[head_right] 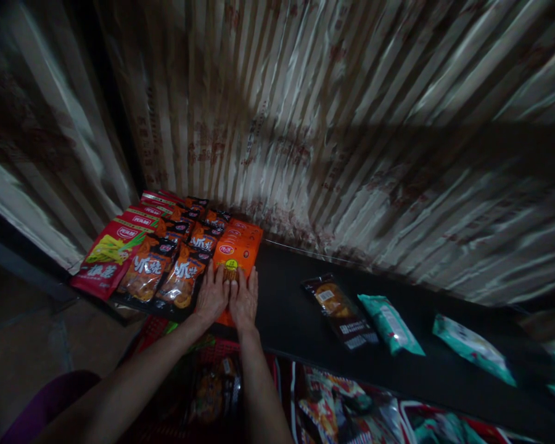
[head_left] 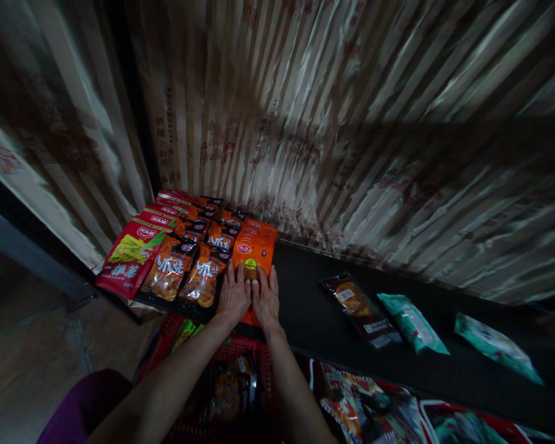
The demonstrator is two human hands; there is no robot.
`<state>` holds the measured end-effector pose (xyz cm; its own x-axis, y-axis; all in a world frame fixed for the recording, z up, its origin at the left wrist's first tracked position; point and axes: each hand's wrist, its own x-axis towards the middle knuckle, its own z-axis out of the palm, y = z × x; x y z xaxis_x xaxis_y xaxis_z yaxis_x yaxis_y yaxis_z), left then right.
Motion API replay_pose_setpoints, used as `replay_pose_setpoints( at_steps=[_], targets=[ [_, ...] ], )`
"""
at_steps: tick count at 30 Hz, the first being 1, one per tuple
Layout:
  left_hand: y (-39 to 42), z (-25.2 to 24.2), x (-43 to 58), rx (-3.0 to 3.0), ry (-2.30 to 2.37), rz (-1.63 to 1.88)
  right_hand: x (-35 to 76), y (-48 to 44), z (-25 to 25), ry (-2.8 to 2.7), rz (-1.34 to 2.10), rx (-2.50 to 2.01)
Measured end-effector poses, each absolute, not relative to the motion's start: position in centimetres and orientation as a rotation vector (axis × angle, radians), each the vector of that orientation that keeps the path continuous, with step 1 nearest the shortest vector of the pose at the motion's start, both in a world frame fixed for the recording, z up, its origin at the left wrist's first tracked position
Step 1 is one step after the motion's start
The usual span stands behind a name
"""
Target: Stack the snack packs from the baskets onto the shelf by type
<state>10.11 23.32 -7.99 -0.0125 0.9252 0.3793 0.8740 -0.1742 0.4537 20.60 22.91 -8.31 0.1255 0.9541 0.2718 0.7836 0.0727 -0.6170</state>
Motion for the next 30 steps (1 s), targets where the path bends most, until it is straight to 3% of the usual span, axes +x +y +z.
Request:
replay_pose_setpoints(
  at_steps=[10, 30],
  targets=[
    [23.6, -8.3, 10.2, 2.172, 1.993, 0.995, 21.0, 23.5, -8.1, -1.583, 0.402, -1.770],
    [23.6, -8.5, 10.0, 2.188, 1.975, 0.916, 21.0, 23.5, -9.1, -1.591, 0.234, -1.731]
  ],
)
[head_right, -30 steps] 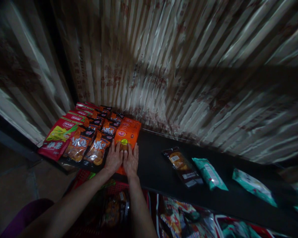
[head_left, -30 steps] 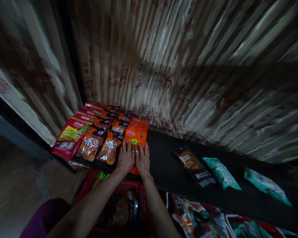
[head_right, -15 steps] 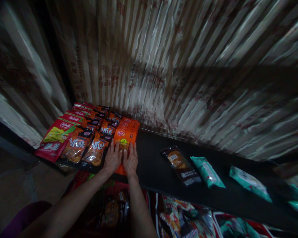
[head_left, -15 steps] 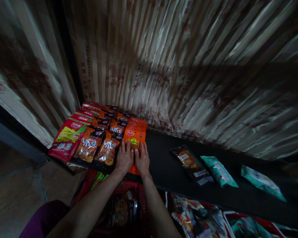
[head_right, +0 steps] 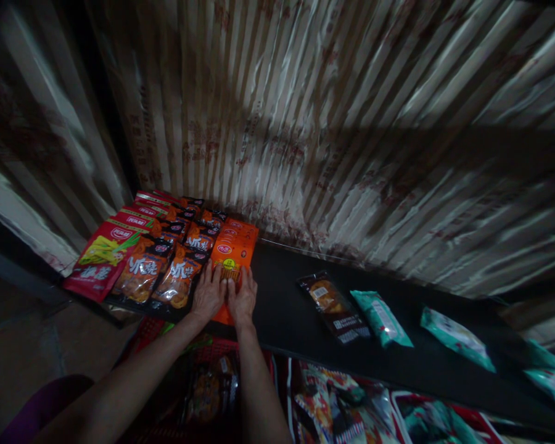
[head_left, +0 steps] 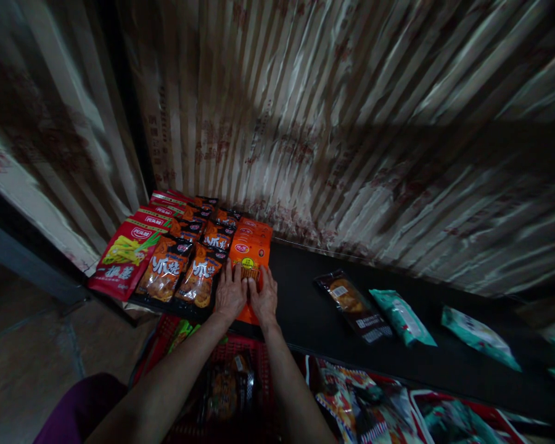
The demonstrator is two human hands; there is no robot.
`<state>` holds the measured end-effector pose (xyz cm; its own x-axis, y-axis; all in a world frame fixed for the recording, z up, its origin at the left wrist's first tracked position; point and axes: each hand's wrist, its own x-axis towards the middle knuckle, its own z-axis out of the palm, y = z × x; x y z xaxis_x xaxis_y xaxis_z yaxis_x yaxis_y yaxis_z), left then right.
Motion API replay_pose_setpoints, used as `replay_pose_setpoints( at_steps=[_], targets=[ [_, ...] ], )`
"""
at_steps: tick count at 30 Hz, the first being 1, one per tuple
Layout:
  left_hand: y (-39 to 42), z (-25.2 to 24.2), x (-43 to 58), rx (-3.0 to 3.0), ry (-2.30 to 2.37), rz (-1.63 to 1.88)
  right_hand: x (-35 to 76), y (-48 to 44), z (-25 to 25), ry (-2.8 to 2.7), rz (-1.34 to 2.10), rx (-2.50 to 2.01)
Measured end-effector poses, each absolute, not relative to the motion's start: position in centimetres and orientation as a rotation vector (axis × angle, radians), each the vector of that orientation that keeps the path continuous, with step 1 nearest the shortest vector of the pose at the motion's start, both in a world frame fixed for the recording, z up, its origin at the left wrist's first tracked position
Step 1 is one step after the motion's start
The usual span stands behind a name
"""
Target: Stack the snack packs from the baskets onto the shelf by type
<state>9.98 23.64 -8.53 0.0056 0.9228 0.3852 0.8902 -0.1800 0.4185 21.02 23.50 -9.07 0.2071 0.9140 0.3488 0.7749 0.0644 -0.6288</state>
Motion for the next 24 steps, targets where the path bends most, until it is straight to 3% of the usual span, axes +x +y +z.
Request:
replay_pose_setpoints(
  at_steps=[24],
  targets=[
    [23.60, -8.45, 10.02, 2.191, 1.970, 0.919, 21.22, 23.53, -9.27, -1.580, 0.265, -1.754]
  ],
)
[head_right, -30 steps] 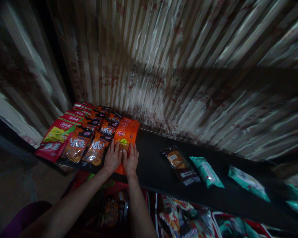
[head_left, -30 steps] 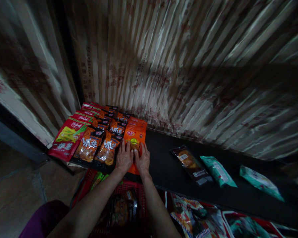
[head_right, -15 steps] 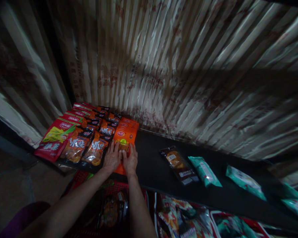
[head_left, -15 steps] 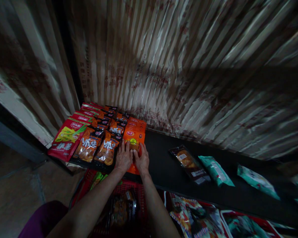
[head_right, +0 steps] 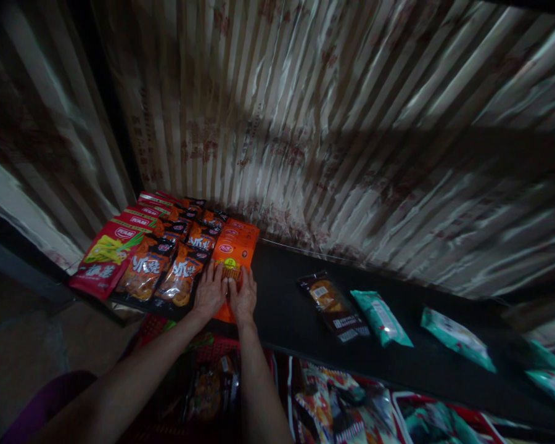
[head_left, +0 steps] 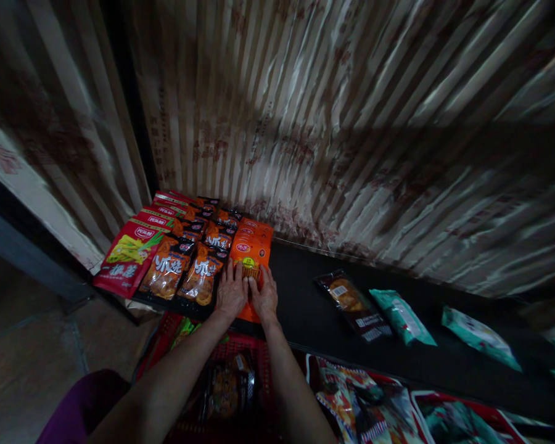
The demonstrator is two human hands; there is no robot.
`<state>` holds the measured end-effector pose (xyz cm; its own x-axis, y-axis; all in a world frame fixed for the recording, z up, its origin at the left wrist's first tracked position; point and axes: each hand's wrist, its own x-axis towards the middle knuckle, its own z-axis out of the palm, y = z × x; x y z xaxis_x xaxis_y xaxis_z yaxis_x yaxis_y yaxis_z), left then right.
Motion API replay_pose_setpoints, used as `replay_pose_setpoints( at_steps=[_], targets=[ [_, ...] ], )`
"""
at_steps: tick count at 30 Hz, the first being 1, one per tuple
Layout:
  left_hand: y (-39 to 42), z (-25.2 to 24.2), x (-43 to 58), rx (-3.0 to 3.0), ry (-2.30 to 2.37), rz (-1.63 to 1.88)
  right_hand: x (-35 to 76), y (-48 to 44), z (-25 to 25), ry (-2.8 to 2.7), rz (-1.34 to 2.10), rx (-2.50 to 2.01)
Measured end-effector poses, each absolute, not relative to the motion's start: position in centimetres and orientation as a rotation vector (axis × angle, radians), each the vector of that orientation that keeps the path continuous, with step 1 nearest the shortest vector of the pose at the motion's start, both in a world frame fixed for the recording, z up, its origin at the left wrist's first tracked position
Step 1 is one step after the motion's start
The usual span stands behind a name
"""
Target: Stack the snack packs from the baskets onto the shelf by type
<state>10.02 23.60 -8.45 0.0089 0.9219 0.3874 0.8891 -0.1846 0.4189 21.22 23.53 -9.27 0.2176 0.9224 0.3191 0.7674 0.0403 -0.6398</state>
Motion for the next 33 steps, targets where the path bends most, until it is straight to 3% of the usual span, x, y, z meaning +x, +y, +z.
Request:
replay_pose_setpoints(
  at_steps=[17, 33],
  targets=[
    [22.0, -6.5, 9.6, 2.304, 1.936, 0.856, 21.6, 21.7, -8.9, -1.557, 0.331, -1.788],
    [17.5, -8.6, 7.3, 2.437, 1.783, 0.809, 20.7, 18.9, -9.6, -1.634, 0.309, -1.743]
  ],
)
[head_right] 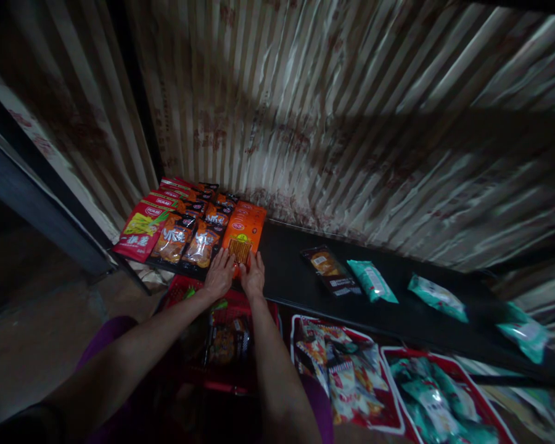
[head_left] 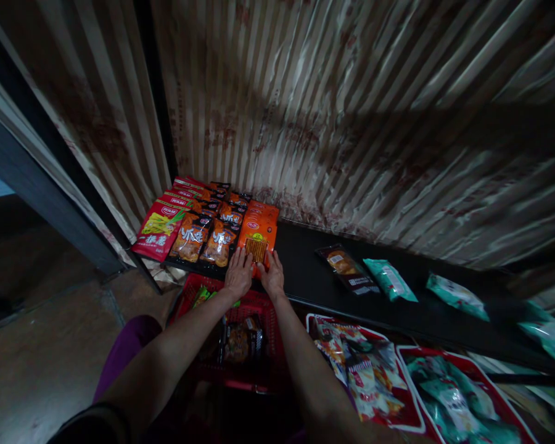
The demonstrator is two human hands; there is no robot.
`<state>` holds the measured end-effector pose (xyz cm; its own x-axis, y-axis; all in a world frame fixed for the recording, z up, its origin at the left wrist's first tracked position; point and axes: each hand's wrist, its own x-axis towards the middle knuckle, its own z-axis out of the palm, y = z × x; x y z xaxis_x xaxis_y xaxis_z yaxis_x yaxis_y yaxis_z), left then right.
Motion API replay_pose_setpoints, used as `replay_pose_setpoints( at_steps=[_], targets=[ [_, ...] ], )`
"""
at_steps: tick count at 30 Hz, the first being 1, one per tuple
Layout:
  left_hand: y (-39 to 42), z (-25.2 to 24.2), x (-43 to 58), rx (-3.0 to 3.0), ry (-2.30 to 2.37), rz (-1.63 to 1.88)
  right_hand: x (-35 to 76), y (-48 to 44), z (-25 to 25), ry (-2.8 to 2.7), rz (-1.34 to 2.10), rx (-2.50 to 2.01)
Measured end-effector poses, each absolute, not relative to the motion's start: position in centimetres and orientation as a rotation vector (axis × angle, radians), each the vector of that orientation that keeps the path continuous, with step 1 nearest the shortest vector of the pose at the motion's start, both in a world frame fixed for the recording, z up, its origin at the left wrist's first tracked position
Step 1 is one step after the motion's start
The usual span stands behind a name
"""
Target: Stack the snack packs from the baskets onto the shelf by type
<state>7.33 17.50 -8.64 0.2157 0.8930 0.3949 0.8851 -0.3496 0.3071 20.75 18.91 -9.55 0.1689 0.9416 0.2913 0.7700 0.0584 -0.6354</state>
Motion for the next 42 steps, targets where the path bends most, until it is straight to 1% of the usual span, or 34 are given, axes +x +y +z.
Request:
replay_pose_setpoints(
  at_steps=[11, 21, 27, 34, 42],
  targets=[
    [16.9, -9.0, 6.8, 2.456, 1.752, 0.681, 20.7, 18.4, -9.7, -1.685, 0.291, -1.780],
    [18.3, -7.2, 8.5, 2.337, 1.818, 0.758, 20.4, 18.1, -9.8, -1.675, 0.227, -1.801],
    [19.1, -7.8, 8.6, 2.350, 1.784, 0.698, 20.1, 17.5, -9.8, -1.691, 0.175, -1.792],
    [19.1, -8.1, 8.7, 2.313, 1.815, 0.669, 19.9, 19.2, -9.4, -1.595, 0.203, -1.773],
    [19.0, -7.9, 8.7, 2.282, 1.834, 0.652, 19.2, 20.8, -9.3, -1.741, 0.213, -1.766]
  ],
)
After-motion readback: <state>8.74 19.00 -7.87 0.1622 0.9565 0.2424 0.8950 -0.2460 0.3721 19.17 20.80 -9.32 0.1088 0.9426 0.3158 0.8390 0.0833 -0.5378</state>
